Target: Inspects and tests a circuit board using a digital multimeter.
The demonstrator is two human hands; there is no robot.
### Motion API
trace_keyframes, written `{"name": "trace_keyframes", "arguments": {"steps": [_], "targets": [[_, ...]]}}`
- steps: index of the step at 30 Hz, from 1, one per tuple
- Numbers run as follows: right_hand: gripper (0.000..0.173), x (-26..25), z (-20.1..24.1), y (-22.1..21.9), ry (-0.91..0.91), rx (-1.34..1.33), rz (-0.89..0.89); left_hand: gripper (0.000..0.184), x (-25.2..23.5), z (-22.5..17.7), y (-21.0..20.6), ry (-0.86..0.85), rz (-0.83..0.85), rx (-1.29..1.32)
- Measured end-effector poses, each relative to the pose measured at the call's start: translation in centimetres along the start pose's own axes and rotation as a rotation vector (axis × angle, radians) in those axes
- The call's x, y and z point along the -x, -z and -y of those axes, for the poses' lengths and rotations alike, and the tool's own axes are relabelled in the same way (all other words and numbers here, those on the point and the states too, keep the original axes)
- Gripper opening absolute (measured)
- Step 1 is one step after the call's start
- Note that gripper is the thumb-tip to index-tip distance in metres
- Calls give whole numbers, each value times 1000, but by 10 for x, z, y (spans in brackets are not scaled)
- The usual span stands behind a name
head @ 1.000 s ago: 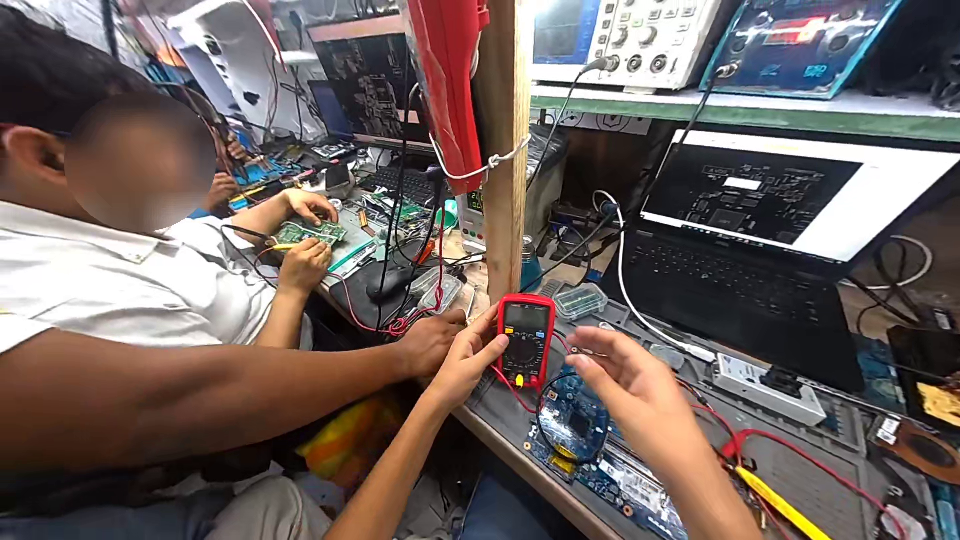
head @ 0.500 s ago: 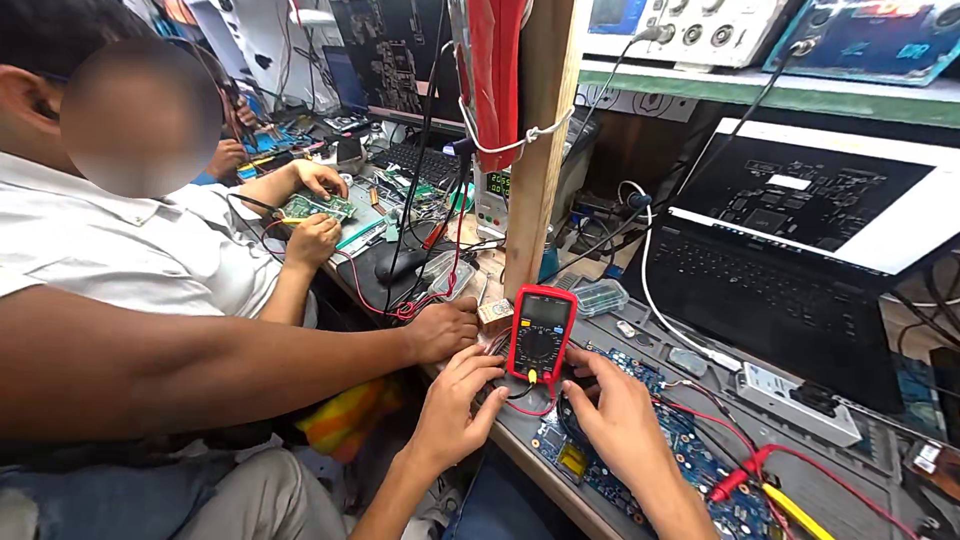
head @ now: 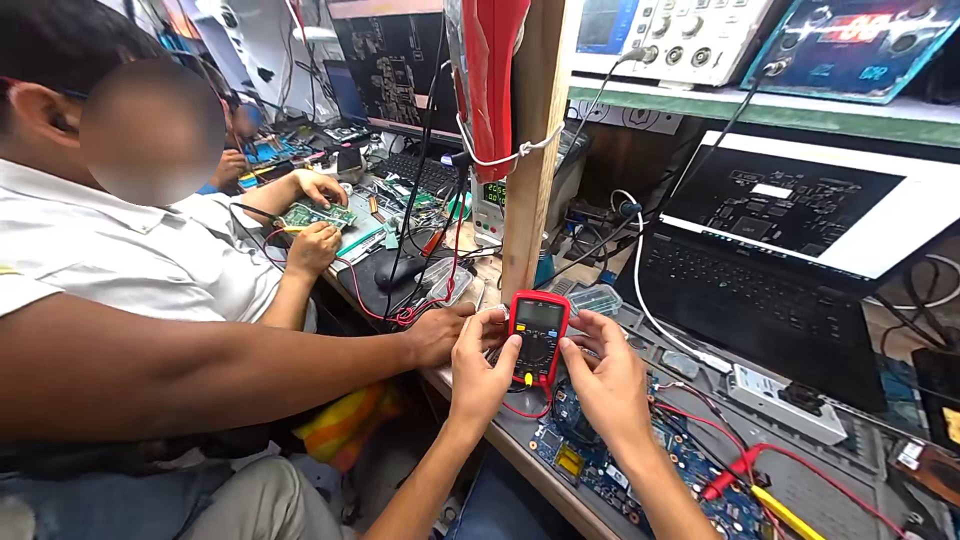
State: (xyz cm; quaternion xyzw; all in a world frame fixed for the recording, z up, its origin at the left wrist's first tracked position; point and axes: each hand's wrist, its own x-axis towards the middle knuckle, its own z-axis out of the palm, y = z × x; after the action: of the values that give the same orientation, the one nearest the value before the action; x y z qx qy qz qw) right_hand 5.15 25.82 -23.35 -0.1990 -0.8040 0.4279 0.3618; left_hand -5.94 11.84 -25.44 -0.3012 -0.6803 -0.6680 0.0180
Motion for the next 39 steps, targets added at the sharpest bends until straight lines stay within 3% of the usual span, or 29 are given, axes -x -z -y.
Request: {"name": "trace_keyframes", "arguments": {"steps": [5,10,15,21,27,30,39], "targets": [[60,1,-8,-14,118,55,54,39,-4,14,-1,72,192,143],[61,3,-17,-19,169,47,80,43,0,14,3,34,242,117],[55,4,-17,-16,80,-98,133,48,5,10,6,16,271,71],[66,1,-19,-20,54,-165,193,49,2,10,5,33,274,80],[61,-5,-14,-19,-48,-118,216,37,-14,7,-2,190,227,313],[62,-8,-11,-20,-98,-28,198,37,-15,6,-2,215,240,299],[67,1,-12,-35,-5,65,22,38,-10,15,5,45,296,170]]}}
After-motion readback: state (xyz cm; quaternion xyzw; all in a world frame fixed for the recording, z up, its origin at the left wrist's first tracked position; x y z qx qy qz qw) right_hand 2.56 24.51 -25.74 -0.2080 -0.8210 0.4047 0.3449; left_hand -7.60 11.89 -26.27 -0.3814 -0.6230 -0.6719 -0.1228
